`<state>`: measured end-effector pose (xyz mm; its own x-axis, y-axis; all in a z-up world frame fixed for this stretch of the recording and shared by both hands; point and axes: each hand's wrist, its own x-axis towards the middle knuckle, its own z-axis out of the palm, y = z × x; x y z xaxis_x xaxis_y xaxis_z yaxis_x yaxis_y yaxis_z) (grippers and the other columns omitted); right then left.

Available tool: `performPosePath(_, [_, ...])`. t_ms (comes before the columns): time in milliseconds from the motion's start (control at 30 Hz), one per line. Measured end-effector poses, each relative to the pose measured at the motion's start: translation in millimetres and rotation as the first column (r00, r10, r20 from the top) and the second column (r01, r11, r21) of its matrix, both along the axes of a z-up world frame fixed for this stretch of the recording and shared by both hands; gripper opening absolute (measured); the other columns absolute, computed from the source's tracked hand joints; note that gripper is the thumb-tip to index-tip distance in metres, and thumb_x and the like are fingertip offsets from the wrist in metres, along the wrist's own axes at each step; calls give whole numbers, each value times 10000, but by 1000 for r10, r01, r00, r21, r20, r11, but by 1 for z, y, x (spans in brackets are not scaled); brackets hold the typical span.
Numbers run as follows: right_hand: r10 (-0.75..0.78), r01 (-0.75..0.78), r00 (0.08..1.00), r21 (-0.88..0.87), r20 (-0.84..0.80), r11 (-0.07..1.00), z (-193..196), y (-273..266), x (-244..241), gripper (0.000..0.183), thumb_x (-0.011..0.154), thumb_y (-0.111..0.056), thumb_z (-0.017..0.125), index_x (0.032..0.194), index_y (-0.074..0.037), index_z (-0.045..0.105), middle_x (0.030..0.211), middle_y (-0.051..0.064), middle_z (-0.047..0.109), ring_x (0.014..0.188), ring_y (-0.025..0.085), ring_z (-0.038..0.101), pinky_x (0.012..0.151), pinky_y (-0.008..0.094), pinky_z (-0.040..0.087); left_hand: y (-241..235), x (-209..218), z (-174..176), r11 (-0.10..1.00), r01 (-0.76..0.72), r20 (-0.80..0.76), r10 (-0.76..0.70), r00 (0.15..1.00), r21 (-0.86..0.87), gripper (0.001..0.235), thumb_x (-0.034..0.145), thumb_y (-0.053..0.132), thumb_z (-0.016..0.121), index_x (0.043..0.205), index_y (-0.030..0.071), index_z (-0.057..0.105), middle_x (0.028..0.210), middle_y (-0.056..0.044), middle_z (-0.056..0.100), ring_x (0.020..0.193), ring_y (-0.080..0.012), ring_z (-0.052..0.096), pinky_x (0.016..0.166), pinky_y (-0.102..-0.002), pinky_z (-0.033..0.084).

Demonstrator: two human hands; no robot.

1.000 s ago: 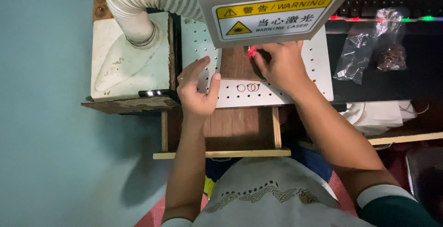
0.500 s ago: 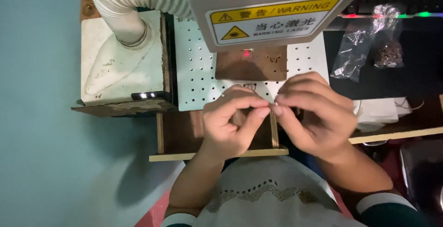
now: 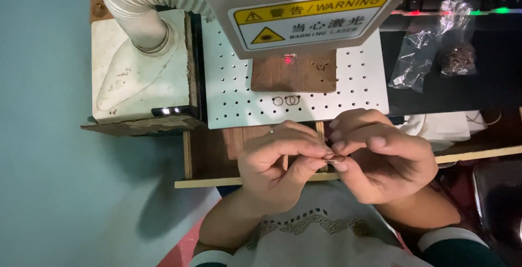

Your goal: Placing small metal rings into a laser engraving machine, waiting for the engraving to finish, and then removing the rings.

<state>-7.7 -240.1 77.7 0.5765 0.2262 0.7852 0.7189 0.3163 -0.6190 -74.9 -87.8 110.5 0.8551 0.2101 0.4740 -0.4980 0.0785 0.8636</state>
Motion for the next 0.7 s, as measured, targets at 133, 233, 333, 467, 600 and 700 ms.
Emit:
performPosePath(133, [16, -16, 1000, -6, 3, 1000, -1, -4, -2, 478, 906, -18, 734, 1305, -108, 487, 938, 108, 702, 881, 229, 696, 847, 366, 655, -1, -2, 1, 1000, -2, 3, 2, 1000, -6, 55, 1003, 99, 668, 1005, 45, 674, 927, -117, 718, 844, -265, 724, 826, -391, 663])
performPosePath(233, [24, -24, 1000, -3, -10, 1000, 1, -4, -3, 484, 902, -25, 742, 1302, -117, 485, 943, 110, 709, 885, 235, 704, 882, 385, 667, 0, -3, 4, 999, -19, -4, 19, 1000, 51, 70, 1005, 133, 665, 995, 64, 667, 909, -129, 729, 836, -275, 751, 754, -351, 652])
performPosePath(333, [48, -48, 999, 9, -8, 999, 1, -5, -3, 484, 907, -28, 743, 1315, -109, 496, 944, 113, 712, 902, 234, 701, 874, 376, 667, 0, -5, 1, 997, -26, 59, 22, 998, 72, 58, 1024, 125, 647, 1009, 71, 660, 925, -61, 731, 845, -258, 768, 855, -389, 655])
performPosePath(467, [53, -53, 999, -2, 7, 999, 4, -6, -5, 465, 919, -40, 738, 1309, -112, 496, 929, 89, 720, 875, 212, 695, 841, 357, 657, 4, -6, 2, 975, -74, 153, 42, 987, 208, 148, 1076, 190, 553, 1022, 88, 645, 940, -78, 744, 862, -244, 777, 859, -375, 651])
performPosePath(600, [71, -71, 997, -20, -7, 997, 2, -7, -6, 450, 916, -38, 746, 1288, -119, 507, 966, 86, 716, 910, 227, 704, 883, 381, 672, 4, -6, -4, 934, -182, 274, 97, 957, 307, 120, 1054, 112, 566, 988, 74, 658, 968, -101, 745, 860, -282, 733, 802, -371, 679])
performPosePath(700, [7, 0, 998, -105, 68, 994, 15, 2, -3, 167, 907, -79, 723, 1034, -2, 646, 899, 145, 698, 808, 286, 679, 765, 366, 675, 9, -5, -3, 911, -131, 202, 54, 978, 390, 225, 1050, 153, 541, 916, 37, 680, 900, -125, 752, 802, -270, 743, 820, -381, 634])
